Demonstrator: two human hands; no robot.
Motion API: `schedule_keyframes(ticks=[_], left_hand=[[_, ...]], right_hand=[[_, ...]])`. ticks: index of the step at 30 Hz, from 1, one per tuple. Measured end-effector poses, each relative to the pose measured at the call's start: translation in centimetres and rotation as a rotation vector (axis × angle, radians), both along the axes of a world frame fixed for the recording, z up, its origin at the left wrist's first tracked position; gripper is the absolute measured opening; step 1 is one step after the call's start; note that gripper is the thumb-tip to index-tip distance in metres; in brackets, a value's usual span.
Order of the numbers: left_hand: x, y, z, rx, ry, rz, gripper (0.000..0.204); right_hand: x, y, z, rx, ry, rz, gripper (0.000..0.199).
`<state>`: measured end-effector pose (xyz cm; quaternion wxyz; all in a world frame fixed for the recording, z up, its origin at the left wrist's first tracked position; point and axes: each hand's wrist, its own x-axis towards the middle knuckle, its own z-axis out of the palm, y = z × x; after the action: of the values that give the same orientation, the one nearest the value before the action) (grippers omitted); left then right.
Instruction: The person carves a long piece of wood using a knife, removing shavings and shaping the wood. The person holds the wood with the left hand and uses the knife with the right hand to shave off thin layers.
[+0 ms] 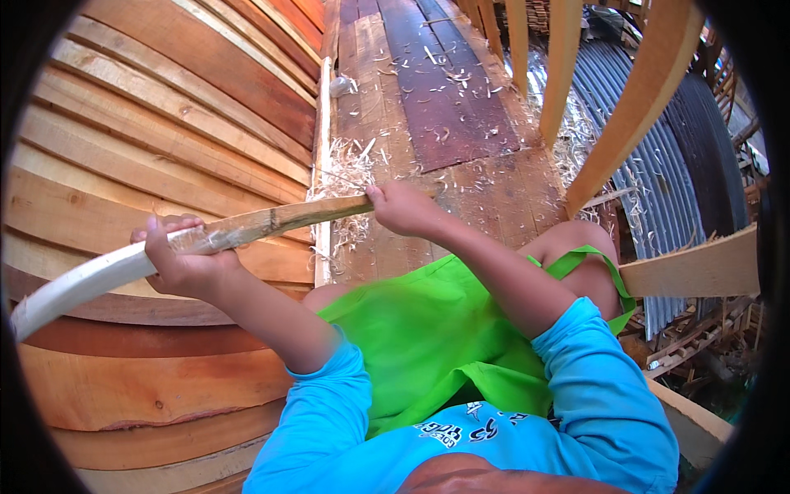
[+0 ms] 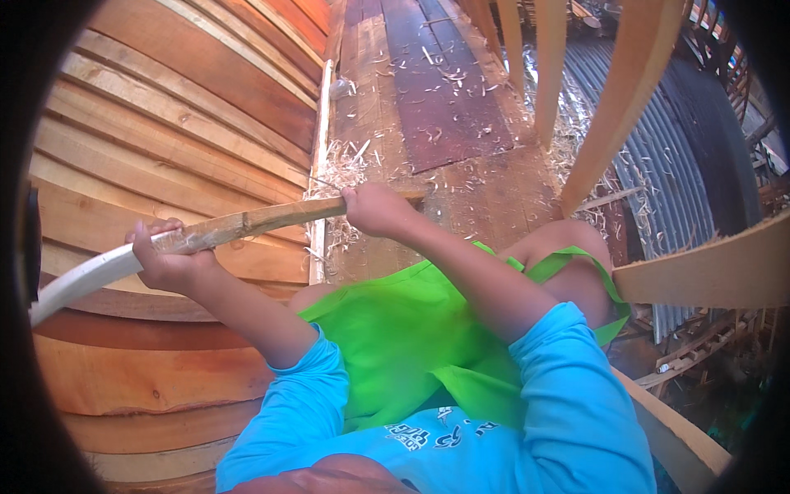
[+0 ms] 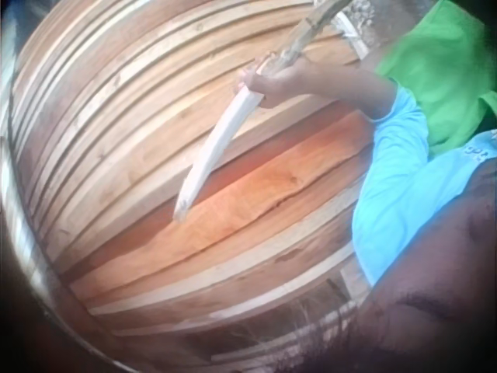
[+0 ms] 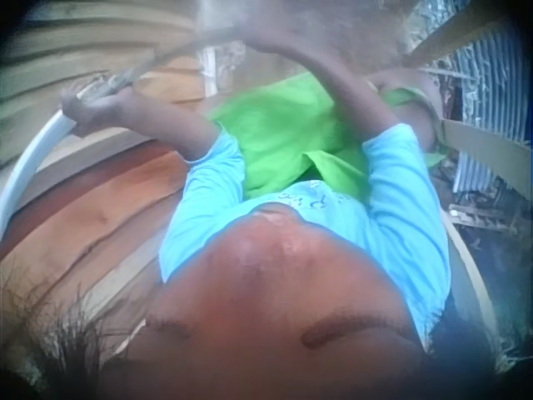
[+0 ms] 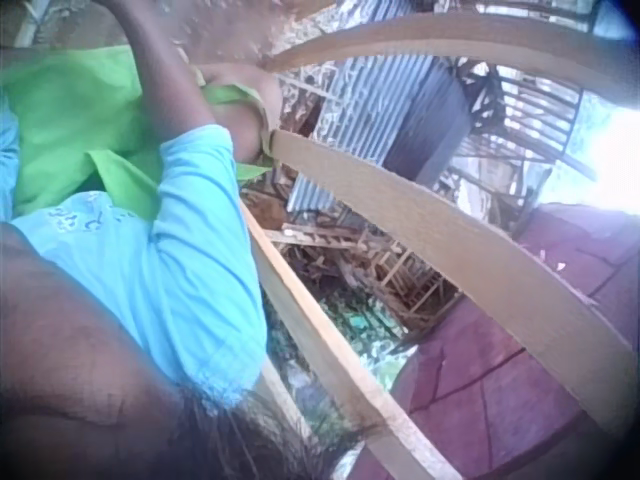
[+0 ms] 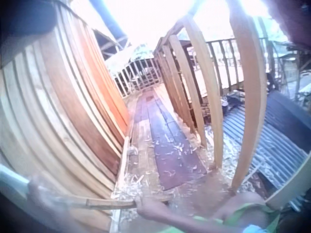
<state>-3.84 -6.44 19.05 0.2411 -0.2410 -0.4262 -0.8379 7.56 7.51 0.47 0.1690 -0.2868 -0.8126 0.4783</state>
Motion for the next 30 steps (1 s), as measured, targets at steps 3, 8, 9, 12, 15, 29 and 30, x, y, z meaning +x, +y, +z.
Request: schedule_keyframes(ticks=[3, 8, 9, 12, 15, 29, 30], left_hand=[[-0.4, -0.7, -0.6, 0.072, 0.039, -0.13, 0.027], [-2.2, 1.1, -1.5, 0.031, 0.035, -0.088, 0.027], [-2.3, 1.6, -1.6, 0.019, 0.005, -0.1, 0.027], [-3.2, 1.6, -1.7, -0.003, -0.086, -0.035, 0.032], [-3.8, 0.7, -2.4, -0.007, -0.206, 0.042, 0.031], [-1.9, 1.3, -2.6, -0.022, -0.16, 0.148, 0.033], [-2.1, 1.3, -2.6, -0.025, -0.16, 0.16, 0.033]], right_hand=[[-0.2, 0.0, 1.2, -0.049, 0.051, -0.037, 0.047], [-0.5, 1.2, -0.5, 0.033, 0.075, -0.096, 0.047], [-0.5, 1.9, -1.6, 0.05, 0.033, -0.115, 0.046], [-1.3, 1.5, -2.7, 0.057, -0.004, -0.123, 0.046], [-2.1, -2.1, -0.4, 0.087, 0.017, -0.112, 0.048], [0.5, 4.6, -8.7, -0.04, -0.129, -0.225, 0.05], [0.3, 4.2, -8.5, 0.014, -0.122, -0.22, 0.05]])
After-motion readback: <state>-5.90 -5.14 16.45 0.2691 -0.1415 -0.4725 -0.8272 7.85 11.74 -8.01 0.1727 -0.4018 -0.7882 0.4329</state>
